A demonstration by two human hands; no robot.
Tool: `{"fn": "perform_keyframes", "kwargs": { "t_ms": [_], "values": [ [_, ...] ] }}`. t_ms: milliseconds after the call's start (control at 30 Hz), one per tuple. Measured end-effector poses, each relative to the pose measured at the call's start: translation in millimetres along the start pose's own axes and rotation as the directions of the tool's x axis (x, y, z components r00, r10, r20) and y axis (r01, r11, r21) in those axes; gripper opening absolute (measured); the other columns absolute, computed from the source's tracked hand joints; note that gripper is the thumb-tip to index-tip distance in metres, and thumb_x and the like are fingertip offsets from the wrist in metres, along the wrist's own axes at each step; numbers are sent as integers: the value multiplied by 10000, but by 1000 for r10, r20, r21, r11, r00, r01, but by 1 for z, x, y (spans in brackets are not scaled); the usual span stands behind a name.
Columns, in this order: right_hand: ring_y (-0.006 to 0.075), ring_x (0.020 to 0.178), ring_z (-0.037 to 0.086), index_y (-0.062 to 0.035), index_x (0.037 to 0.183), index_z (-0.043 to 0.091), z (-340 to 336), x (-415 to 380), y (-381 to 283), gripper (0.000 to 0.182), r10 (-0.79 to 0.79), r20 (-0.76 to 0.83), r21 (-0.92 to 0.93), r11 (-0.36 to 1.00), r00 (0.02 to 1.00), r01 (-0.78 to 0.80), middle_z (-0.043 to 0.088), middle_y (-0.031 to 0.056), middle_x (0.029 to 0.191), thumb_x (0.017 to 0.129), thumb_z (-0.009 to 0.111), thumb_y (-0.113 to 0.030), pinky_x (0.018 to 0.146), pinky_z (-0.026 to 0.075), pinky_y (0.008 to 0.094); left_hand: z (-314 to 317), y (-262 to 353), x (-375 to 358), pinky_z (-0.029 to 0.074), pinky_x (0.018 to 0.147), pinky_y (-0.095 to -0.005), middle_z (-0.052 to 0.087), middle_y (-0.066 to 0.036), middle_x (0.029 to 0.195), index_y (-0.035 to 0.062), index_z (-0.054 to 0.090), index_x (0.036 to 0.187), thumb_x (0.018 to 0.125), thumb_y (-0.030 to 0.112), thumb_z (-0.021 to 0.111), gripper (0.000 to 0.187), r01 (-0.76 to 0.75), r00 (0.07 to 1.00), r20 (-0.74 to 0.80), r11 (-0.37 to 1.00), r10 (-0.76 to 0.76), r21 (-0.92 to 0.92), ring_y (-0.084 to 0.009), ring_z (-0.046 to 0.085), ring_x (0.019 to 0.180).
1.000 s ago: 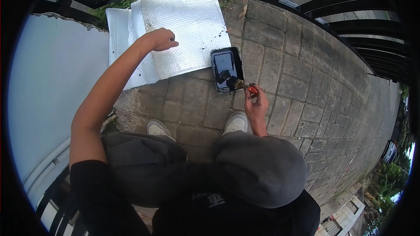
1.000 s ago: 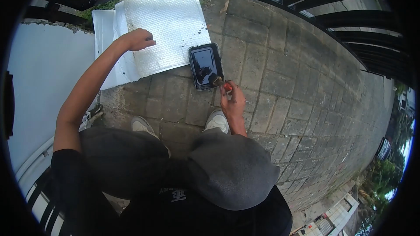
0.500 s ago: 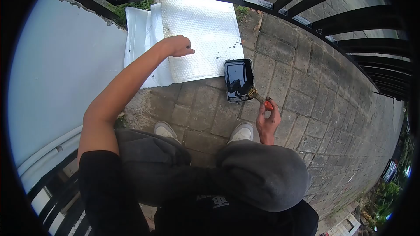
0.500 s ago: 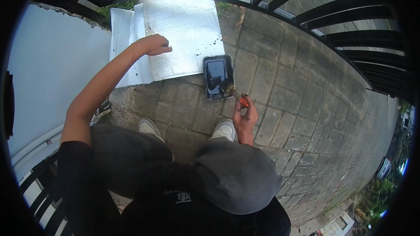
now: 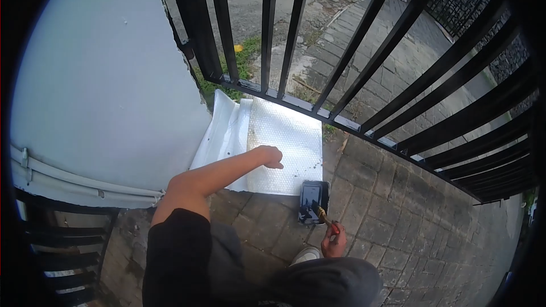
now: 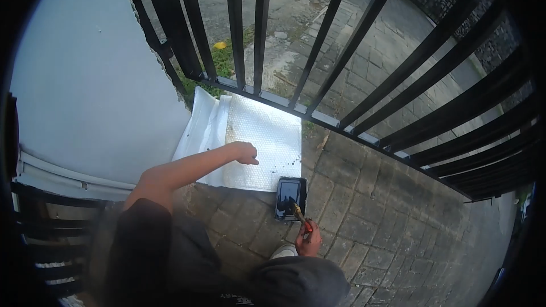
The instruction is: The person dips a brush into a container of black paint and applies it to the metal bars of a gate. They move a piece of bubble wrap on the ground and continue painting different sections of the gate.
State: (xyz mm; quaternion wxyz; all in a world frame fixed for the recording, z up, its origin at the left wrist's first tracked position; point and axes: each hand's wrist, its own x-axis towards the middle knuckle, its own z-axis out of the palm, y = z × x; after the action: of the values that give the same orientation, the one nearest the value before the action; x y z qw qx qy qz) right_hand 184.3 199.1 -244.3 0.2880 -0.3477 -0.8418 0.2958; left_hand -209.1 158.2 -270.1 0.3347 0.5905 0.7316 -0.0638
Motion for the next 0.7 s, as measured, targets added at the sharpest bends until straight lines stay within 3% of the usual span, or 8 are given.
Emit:
{"fn": "perform_keyframes", "kwargs": {
  "t_ms": [133, 200, 333, 400, 533, 600, 667, 700],
  "values": [
    [254, 758, 643, -23, 1065, 576, 5, -4, 9, 229, -8, -15, 32, 999, 1000, 8, 631, 155, 903, 838, 613, -13, 677, 498, 327, 10, -1, 15, 484, 839, -459, 664, -187, 1026, 35, 689, 1006, 866, 501, 511, 518, -32, 999, 12, 1000, 32, -2, -350, 620, 971],
    [258, 739, 642, -31, 1059, 585, 2, -1, 1, 226, 41, 37, -12, 999, 999, -40, 632, 153, 881, 836, 624, -30, 669, 500, 333, 9, 2, 15, 476, 856, -457, 662, -193, 1023, 33, 686, 1009, 872, 505, 497, 527, -54, 998, 19, 998, 55, -10, -351, 615, 983],
    [272, 708, 650, -63, 1056, 580, 12, -3, 20, 246, -3, -33, 20, 1000, 999, 3, 628, 133, 875, 816, 636, -62, 623, 517, 336, 1, 7, 12, 476, 870, -470, 663, -195, 1031, 10, 689, 985, 873, 479, 516, 512, -108, 994, -24, 994, 108, -7, -360, 616, 995],
    [247, 685, 650, -75, 1054, 586, 14, -1, 20, 256, -142, -50, -68, 988, 989, 138, 628, 122, 851, 806, 646, -89, 613, 515, 327, -6, 7, 7, 470, 876, -476, 662, -198, 1029, 6, 687, 985, 877, 467, 507, 507, -124, 992, -38, 992, 123, -32, -369, 614, 990],
    [217, 663, 647, -82, 1052, 598, 18, -6, 32, 262, -54, -51, -30, 998, 997, 53, 629, 109, 840, 795, 644, -105, 604, 509, 309, -31, -3, -42, 496, 844, -431, 670, -172, 1015, 5, 682, 987, 887, 455, 509, 492, -207, 968, -172, 969, 182, -137, -318, 632, 948],
    [210, 622, 640, -73, 1025, 611, 20, -6, 35, 227, -79, -82, -61, 995, 993, 74, 628, 104, 812, 804, 639, -117, 588, 508, 308, -50, 6, -112, 521, 794, -363, 667, -142, 986, -3, 662, 1023, 915, 413, 508, 457, -113, 978, -205, 726, -39, -679, -245, 638, 905],
    [207, 578, 628, -60, 998, 622, 25, -9, 37, 201, -13, -113, 18, 1000, 993, 15, 624, 103, 778, 806, 636, -118, 574, 507, 305, -2, -8, -170, 533, 766, -337, 644, -106, 986, -16, 624, 1066, 957, 353, 502, 404, -99, 966, -187, 414, -177, -905, -176, 619, 892],
    [210, 563, 623, -51, 991, 625, 29, -9, 41, 196, 27, -116, 84, 996, 993, -18, 623, 102, 767, 804, 631, -109, 573, 507, 303, 27, -10, -207, 525, 794, -358, 635, -106, 984, -31, 603, 1087, 975, 314, 482, 382, -38, 953, -140, 352, -269, -935, -184, 617, 897]
  ]
}}
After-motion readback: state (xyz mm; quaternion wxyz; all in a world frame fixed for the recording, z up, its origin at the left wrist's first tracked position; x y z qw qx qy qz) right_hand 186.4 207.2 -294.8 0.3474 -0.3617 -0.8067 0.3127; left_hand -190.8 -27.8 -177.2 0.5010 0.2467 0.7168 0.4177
